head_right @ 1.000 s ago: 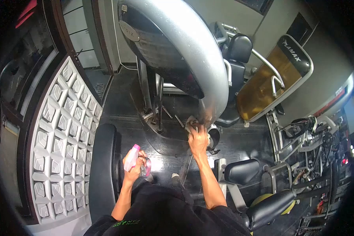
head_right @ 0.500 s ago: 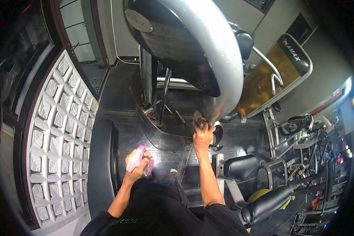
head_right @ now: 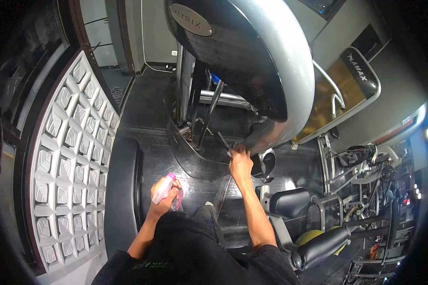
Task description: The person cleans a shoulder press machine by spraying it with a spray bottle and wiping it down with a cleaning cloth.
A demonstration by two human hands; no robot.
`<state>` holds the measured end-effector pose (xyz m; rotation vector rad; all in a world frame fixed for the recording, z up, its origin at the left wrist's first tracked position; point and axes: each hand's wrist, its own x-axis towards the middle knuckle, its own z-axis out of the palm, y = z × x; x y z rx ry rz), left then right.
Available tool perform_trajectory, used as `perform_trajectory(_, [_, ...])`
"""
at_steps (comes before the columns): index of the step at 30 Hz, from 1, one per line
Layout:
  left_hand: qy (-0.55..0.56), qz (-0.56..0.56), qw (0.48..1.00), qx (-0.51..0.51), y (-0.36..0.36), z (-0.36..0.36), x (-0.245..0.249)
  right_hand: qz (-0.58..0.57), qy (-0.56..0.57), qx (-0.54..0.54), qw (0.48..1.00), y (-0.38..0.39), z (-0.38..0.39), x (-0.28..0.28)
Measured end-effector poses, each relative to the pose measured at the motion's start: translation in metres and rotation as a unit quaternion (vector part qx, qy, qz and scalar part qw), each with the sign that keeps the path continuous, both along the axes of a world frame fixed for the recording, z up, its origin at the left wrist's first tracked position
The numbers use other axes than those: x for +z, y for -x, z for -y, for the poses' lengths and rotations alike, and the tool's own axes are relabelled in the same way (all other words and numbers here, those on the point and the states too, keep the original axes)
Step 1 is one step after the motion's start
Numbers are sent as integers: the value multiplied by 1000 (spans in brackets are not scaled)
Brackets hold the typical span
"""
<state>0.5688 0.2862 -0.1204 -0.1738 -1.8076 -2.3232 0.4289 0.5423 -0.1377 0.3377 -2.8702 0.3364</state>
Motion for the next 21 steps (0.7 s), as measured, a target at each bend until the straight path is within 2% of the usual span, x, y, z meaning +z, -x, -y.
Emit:
perform_trajectory(3, [-1,11,1000,-7,3,1,2,-161,-152,61,973,4,23,59])
perform_trajectory(4, [-1,14,1000,-6,5,3,2,-176,-184,64,965,9,23,67])
perform_trajectory(5, [45,-27,999,8,7,4,3,-190,-214,67,956,16,21,71])
perform_trajectory(6, [90,-70,993,21,9,5,3,-168,-224,53,959,26,17,70])
perform_trajectory(7, [90,-69,993,21,9,6,2,-208,-280,49,936,39,9,65])
perform_trajectory(9, [50,-32,998,16,9,8,0,-192,-418,37,887,57,-4,42])
perform_trajectory(10, [49,-32,998,18,9,9,0,-193,-418,38,887,64,-7,29])
perform_trajectory(12, [39,-12,999,20,8,14,-1,-100,-439,34,892,76,-9,1])
perform_trajectory(13, [40,-11,999,23,7,15,-1,-100,-438,37,893,82,-8,-12])
perform_trajectory(15, [59,1,997,44,5,19,-2,11,-347,17,938,93,-6,-39])
perform_trajectory(17, [63,-2,997,45,4,23,-3,22,-381,33,924,103,-9,-90])
perform_trajectory(19, [64,-6,997,47,5,27,-3,30,-417,49,907,108,-6,-100])
perform_trajectory(21, [96,-29,993,68,3,32,-1,263,-330,131,897,108,2,-96])
